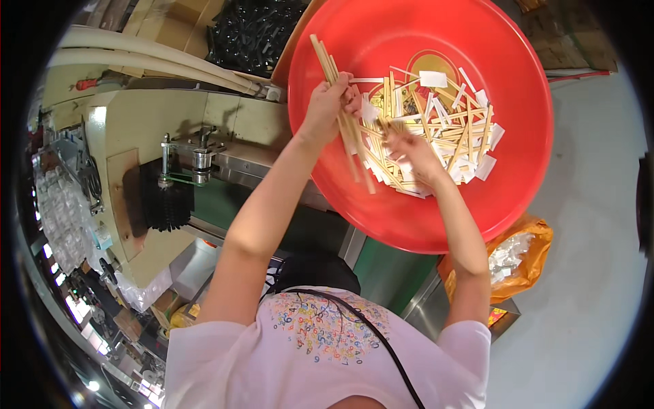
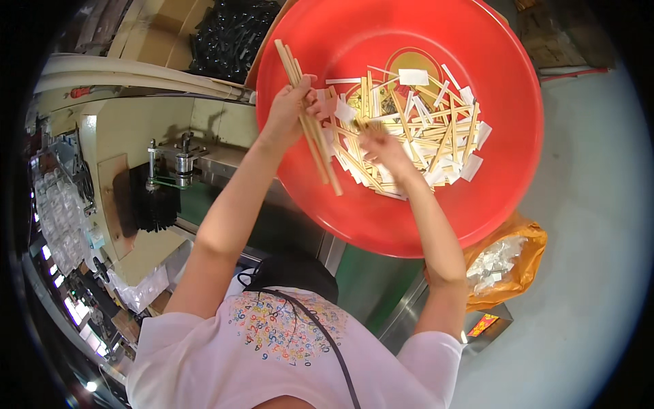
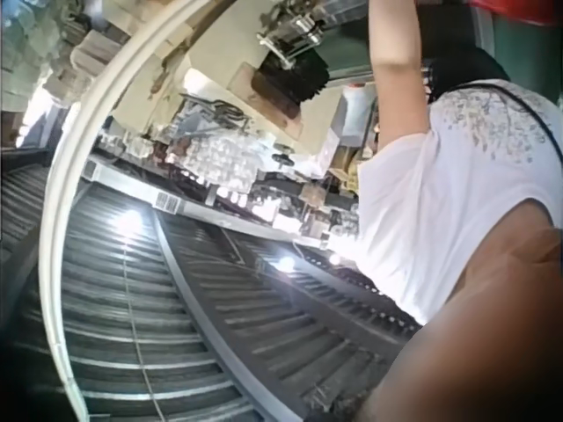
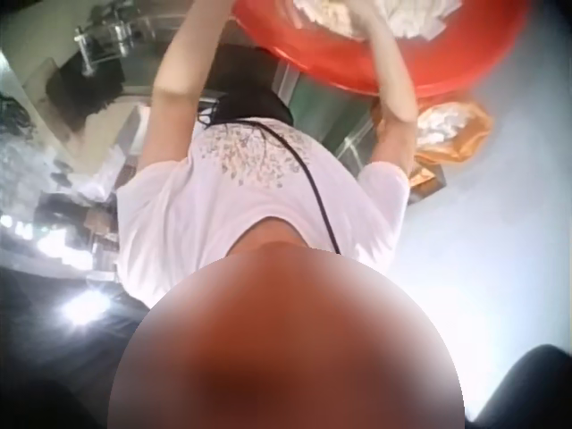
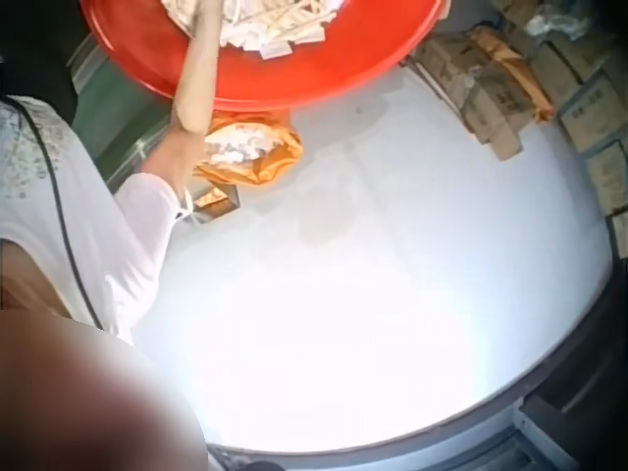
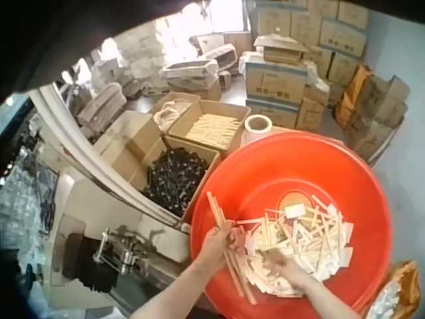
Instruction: The worker is sorting wooden chopsticks from a conveyor, bundling them, and feeding them into a packaging machine while also managing large storage bags.
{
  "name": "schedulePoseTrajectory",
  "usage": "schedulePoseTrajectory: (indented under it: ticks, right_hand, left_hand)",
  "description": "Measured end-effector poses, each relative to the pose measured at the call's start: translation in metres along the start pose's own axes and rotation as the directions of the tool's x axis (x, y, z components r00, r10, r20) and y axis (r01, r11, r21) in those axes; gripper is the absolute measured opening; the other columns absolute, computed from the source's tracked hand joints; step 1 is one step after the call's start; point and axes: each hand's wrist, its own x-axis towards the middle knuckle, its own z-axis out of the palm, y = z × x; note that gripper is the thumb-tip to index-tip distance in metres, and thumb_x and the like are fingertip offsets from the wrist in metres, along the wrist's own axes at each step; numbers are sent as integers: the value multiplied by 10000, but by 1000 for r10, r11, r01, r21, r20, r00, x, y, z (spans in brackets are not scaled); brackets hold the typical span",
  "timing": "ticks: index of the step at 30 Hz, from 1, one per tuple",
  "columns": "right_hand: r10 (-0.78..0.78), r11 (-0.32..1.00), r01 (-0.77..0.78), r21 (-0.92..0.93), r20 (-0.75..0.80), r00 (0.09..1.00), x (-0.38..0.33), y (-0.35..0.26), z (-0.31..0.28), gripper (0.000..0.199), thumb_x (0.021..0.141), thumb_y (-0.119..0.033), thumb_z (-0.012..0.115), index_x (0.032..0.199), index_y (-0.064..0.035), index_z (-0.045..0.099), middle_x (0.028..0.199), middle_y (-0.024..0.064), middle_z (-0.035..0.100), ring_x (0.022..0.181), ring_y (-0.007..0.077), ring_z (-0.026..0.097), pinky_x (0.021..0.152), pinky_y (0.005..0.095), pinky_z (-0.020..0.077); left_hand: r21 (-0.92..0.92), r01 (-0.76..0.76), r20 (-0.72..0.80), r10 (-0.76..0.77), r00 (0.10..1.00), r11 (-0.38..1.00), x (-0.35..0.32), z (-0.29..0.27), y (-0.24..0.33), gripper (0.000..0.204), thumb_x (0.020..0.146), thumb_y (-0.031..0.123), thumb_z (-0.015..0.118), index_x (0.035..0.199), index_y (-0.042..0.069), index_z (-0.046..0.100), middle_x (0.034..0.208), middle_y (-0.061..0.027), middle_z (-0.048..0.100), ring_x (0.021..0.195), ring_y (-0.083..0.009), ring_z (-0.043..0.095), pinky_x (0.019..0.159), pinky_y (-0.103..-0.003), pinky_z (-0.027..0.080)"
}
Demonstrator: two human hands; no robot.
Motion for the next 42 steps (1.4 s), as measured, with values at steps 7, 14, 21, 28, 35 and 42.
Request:
schedulePoseTrajectory:
  ticks: [7,14,21,28,35,42]
  right_hand:
    - [-301,587,-186,-788,-426,853,103,-47,2,442,814,-411,559,1021,-21,577,961,166,638,897,282,624,710,381,500]
    - [-147,736,-232,-636,-485,862,108,-11,-15,340,789,-329,550,929,-30,634,874,181,651,847,296,637,738,400,490]
    - [-351,914,276,-297,-241,905,15,-70,-93,217,832,-239,619,917,-38,622,608,-13,542,467,44,434,434,199,332]
    - [-252,950,251,186,-19,968,-88,-151,-69,169,836,-189,603,895,-33,580,647,-10,564,428,30,440,370,156,350]
    - [-313,935,304,181,28,949,-98,-155,-41,251,823,-216,633,921,5,566,669,8,571,453,25,446,386,164,362]
    - [-285,957,282,-66,-52,957,-70,-141,-46,291,814,-301,659,785,-14,624,529,-16,517,387,20,408,367,162,320]
  left_hand:
    - [363,143,123,-200,972,921,16,8,-36,235,854,152,577,1038,66,459,727,-32,519,547,-133,532,493,-274,477]
    - [175,326,-130,-307,943,929,9,2,-78,253,871,274,577,1019,104,463,780,-34,505,586,-169,570,553,-350,535]
    - [192,165,28,-173,984,967,-1,39,0,190,860,245,596,892,69,532,641,2,485,548,-96,496,527,-265,478]
    - [276,25,339,-122,933,961,-37,86,35,272,880,225,563,1044,8,555,854,-31,598,651,-92,548,486,-228,387]
    - [176,104,479,-178,859,979,-61,93,21,279,855,186,603,1067,7,575,915,-61,623,787,-113,589,650,-235,475]
    - [327,60,360,-183,915,943,-68,63,29,311,798,192,659,1041,22,567,844,-51,611,748,-127,583,653,-251,462]
